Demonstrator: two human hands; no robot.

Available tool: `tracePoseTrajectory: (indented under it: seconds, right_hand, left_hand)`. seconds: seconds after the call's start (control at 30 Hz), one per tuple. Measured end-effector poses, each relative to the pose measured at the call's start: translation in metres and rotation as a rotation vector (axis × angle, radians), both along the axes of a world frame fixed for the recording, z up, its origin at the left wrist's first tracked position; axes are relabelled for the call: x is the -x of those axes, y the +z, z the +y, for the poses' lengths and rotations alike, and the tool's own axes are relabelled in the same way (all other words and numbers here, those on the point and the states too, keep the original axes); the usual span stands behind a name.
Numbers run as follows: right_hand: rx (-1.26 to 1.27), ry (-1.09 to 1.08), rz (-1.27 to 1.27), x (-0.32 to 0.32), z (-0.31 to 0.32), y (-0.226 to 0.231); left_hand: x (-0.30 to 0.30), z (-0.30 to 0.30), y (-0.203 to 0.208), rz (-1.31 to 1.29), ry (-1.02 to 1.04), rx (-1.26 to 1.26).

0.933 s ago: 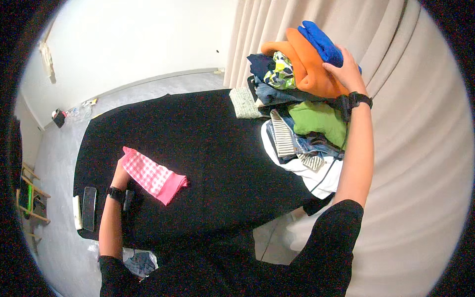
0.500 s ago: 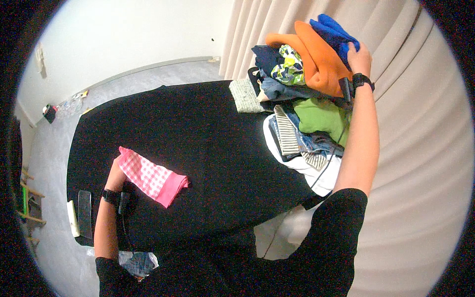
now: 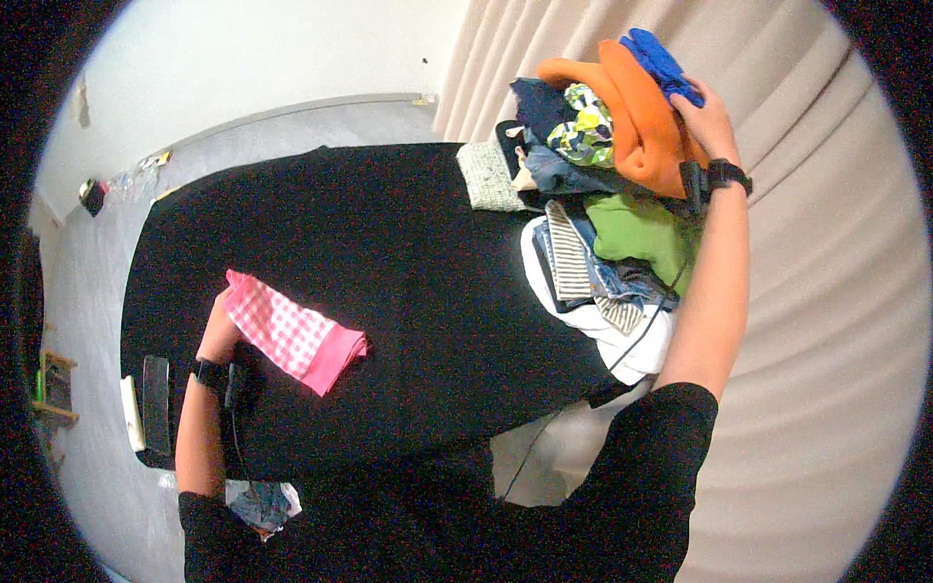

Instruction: Folding various items of clothing, including a sweatshirt, camisole, and jeans, and placing them on a stack.

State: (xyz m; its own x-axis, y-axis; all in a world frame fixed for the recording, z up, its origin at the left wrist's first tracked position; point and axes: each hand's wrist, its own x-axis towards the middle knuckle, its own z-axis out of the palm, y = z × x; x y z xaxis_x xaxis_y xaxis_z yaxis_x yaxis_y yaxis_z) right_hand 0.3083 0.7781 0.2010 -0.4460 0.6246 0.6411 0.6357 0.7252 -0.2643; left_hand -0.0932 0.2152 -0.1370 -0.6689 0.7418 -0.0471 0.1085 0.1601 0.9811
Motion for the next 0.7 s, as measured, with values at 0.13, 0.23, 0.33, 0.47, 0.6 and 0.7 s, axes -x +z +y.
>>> tracePoseTrajectory:
  seconds: [0.13,0.23,0.33,0.47,0.6,0.7]
  right_hand:
    - [-0.047,0.268,0.105,0.038,-0.095,-0.012]
    - [0.148,0.604,0.164,0.072,-0.21,-0.094]
    - [0.241,0.896,-0.172,0.109,-0.323,-0.198]
    - [0.503,1.153,-0.46,0.145,-0.408,-0.268]
    - [0.676,1.212,0.008,0.165,-0.436,-0.272]
    - [0.657,1.149,0.332,0.18,-0.427,-0.257]
  left_hand:
    - [0.006,-0.002,-0.012,0.103,-0.043,-0.022]
    - [0.007,-0.005,-0.013,0.043,-0.026,0.05]
    - [0.0,-0.005,-0.003,0.029,-0.054,0.002]
    - [-0.028,0.001,0.037,0.097,-0.009,0.127]
    - [-0.071,0.021,0.095,0.609,0.006,-0.069]
    - [-0.095,0.018,0.141,0.301,-0.088,-0.223]
